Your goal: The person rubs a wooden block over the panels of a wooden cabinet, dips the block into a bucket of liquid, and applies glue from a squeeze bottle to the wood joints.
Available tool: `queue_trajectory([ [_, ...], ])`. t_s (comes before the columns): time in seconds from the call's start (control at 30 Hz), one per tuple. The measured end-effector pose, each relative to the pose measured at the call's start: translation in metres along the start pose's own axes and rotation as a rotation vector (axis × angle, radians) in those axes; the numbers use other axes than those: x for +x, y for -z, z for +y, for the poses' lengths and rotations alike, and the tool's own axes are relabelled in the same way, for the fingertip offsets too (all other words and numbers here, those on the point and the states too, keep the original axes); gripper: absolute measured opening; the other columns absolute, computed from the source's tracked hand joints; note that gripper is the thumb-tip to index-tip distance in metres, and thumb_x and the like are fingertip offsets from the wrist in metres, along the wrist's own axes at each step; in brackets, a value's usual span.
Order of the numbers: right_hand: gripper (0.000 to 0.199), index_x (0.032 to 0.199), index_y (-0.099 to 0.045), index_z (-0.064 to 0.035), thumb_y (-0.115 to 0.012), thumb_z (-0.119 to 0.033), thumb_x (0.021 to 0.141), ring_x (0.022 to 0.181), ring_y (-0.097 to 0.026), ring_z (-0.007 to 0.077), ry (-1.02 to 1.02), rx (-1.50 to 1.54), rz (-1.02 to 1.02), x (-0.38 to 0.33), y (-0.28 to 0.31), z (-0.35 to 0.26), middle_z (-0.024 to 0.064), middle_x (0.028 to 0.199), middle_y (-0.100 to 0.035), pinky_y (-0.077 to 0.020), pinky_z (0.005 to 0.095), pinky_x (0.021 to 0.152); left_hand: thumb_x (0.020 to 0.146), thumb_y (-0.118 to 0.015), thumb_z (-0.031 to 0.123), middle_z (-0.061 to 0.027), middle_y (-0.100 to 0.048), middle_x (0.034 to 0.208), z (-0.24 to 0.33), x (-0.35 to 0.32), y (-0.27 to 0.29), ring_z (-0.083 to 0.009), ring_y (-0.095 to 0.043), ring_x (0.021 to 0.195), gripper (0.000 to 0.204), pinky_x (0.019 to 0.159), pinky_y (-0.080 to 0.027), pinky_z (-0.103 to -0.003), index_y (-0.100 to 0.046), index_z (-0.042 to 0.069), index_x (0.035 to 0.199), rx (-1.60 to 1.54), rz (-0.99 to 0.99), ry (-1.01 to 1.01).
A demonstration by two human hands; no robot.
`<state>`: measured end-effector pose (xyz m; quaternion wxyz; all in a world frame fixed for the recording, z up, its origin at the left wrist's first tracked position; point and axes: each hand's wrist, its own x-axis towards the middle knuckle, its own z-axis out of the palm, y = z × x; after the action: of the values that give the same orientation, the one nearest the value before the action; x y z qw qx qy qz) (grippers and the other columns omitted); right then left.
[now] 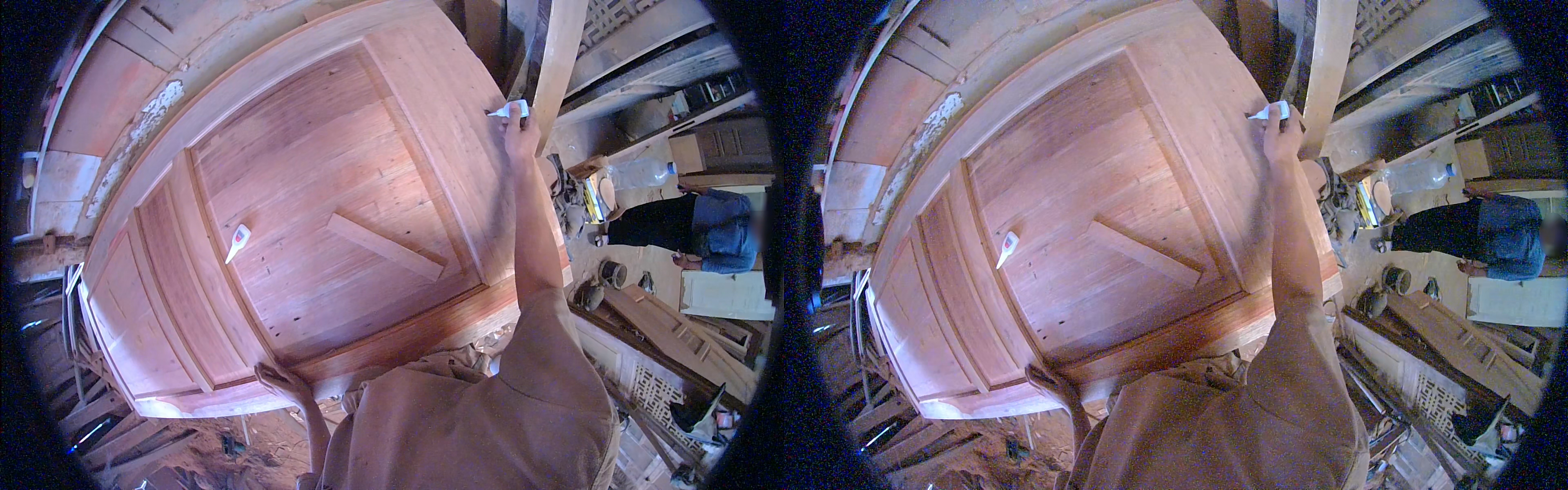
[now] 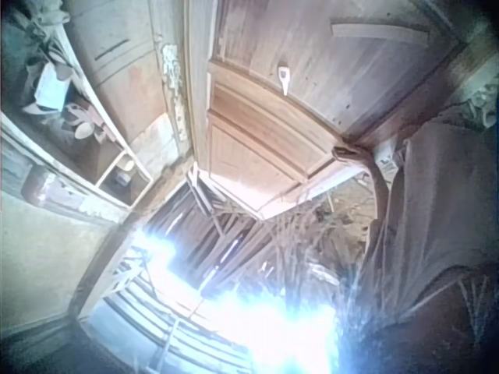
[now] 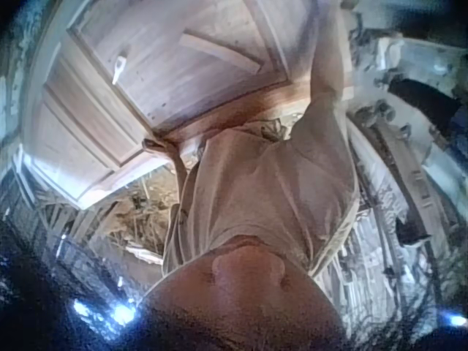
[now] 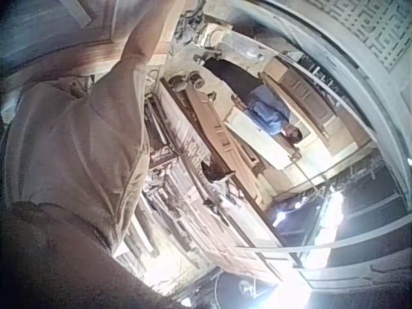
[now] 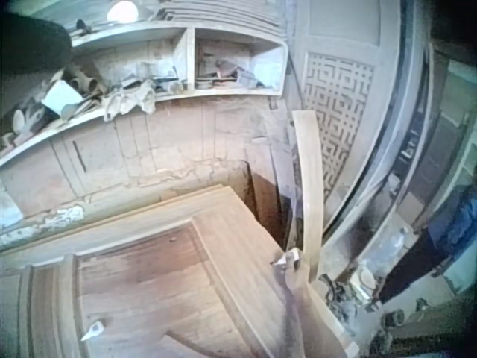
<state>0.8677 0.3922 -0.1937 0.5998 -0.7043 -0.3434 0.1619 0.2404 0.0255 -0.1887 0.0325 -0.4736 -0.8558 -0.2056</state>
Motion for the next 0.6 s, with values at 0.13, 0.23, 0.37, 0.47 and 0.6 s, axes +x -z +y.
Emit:
queue_trajectory([
  [0.13, 0.028, 0.100, -0.057, -0.0003, -0.056, -0.028, 0.098, 0.055, -0.061, 0.0122, 0.038, -0.043, -0.073, 0.000, 0.004, 0.003, 0.0076, 0.073, -0.063, -0.0494, 0.0271, 0.049, 0.102, -0.048, 0.033, -0.0249, -0.048, 0.133, 0.000, 0.000, 0.002, -0.0409, -0.046, 0.124, 0.050, 0.105, -0.037, -0.050, -0.045, -0.006, 0.133, -0.035, -0.006, 0.022],
  [0.23, 0.028, 0.102, -0.058, 0.0000, -0.056, -0.028, 0.098, 0.055, -0.060, 0.0120, 0.048, -0.029, -0.091, -0.002, 0.005, 0.001, 0.0079, 0.075, -0.064, -0.0495, 0.0266, 0.049, 0.102, -0.047, 0.034, -0.0248, -0.048, 0.134, -0.002, -0.001, 0.002, -0.0409, -0.046, 0.124, 0.050, 0.105, -0.037, -0.049, -0.044, -0.006, 0.133, 0.012, 0.001, -0.033],
  [0.37, 0.031, 0.108, -0.057, 0.0033, -0.056, -0.026, 0.099, 0.056, -0.061, 0.0128, 0.022, -0.035, -0.051, -0.004, 0.008, 0.002, 0.0107, 0.082, -0.065, -0.0521, 0.0270, 0.050, 0.102, -0.046, 0.034, -0.0251, -0.047, 0.135, -0.001, -0.001, 0.001, -0.0414, -0.045, 0.125, 0.051, 0.105, -0.036, -0.050, -0.043, -0.006, 0.134, 0.001, -0.015, -0.002],
  [0.47, 0.037, 0.116, -0.055, 0.0059, -0.056, -0.027, 0.098, 0.057, -0.062, 0.0132, 0.071, -0.005, -0.103, -0.004, 0.012, 0.004, 0.0126, 0.087, -0.065, -0.0538, 0.0275, 0.050, 0.102, -0.046, 0.035, -0.0253, -0.046, 0.135, -0.002, -0.001, -0.001, -0.0418, -0.045, 0.126, 0.053, 0.106, -0.036, -0.050, -0.043, -0.006, 0.135, -0.031, -0.019, 0.021],
  [0.6, 0.042, 0.121, -0.054, 0.0066, -0.057, -0.029, 0.098, 0.059, -0.062, 0.0135, 0.044, -0.012, -0.081, -0.005, 0.012, 0.007, 0.0131, 0.089, -0.066, -0.0534, 0.0281, 0.052, 0.102, -0.047, 0.036, -0.0252, -0.046, 0.136, -0.009, -0.002, -0.001, -0.0417, -0.044, 0.126, 0.053, 0.107, -0.035, -0.051, -0.043, -0.006, 0.135, 0.007, -0.008, -0.030],
])
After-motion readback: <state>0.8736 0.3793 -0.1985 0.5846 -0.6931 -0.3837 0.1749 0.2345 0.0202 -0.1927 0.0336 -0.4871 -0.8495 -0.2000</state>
